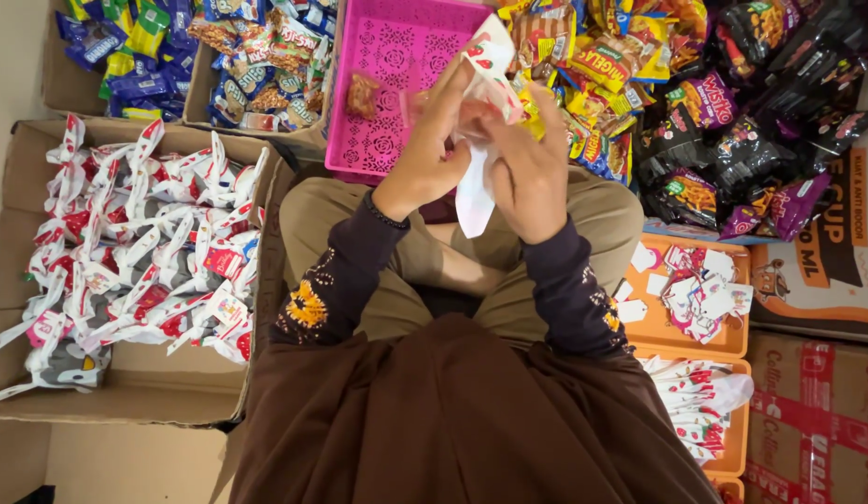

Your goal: The person packs small gift bags by placing various wrapped snack items and candies inside each bag, then uses white ties to secure the tops.

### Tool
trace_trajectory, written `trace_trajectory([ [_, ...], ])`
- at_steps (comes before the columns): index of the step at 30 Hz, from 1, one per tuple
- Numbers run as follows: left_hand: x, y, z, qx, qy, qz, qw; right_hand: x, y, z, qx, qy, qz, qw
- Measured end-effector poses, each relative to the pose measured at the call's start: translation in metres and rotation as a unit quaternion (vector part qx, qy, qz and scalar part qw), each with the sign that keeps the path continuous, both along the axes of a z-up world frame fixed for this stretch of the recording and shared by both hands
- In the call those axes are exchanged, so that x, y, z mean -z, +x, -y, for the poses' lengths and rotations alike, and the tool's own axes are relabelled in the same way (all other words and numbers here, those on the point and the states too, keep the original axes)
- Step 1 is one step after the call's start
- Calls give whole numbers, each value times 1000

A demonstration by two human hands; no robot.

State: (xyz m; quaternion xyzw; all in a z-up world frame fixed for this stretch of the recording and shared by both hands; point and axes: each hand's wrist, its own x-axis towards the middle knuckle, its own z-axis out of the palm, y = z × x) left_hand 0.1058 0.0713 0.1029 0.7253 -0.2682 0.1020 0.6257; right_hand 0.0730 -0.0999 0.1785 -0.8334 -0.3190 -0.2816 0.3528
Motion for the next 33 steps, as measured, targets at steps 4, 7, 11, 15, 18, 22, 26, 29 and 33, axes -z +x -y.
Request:
trace_trajectory([
  [4, 5, 5, 2, 23, -76, -9, 997, 9, 4, 2, -37, -2, -77, 996],
  [7, 1, 9, 2, -30, -65, 5, 997, 14, 5, 3, -31, 91, -144, 985],
  [11, -4, 8, 5, -84, -22, 44, 995, 26, 15, 3, -30, 222, -157, 962],
  [15, 7, 11, 6, -51, -61, 21, 997, 26, 25, 0, -21, 187, -162, 969],
  [18, 20, 8, -1, -63, -42, 32, 997, 20, 26, -10, -6, 148, -158, 976],
  [22, 30, -2, -20, -65, 14, -24, 997, 38, 43, -18, -29, 145, -98, 984],
  [26, 71, 2, -43, -29, -36, -57, 997, 93, 61, -17, -35, 269, -230, 935],
  [29, 105, 9, -65, -75, -8, -8, 997, 114, 72, -29, -17, 375, -358, 855],
  [33, 130, 22, -99, -150, -28, -44, 987, 131, 85, -30, 25, 501, -483, 717],
])
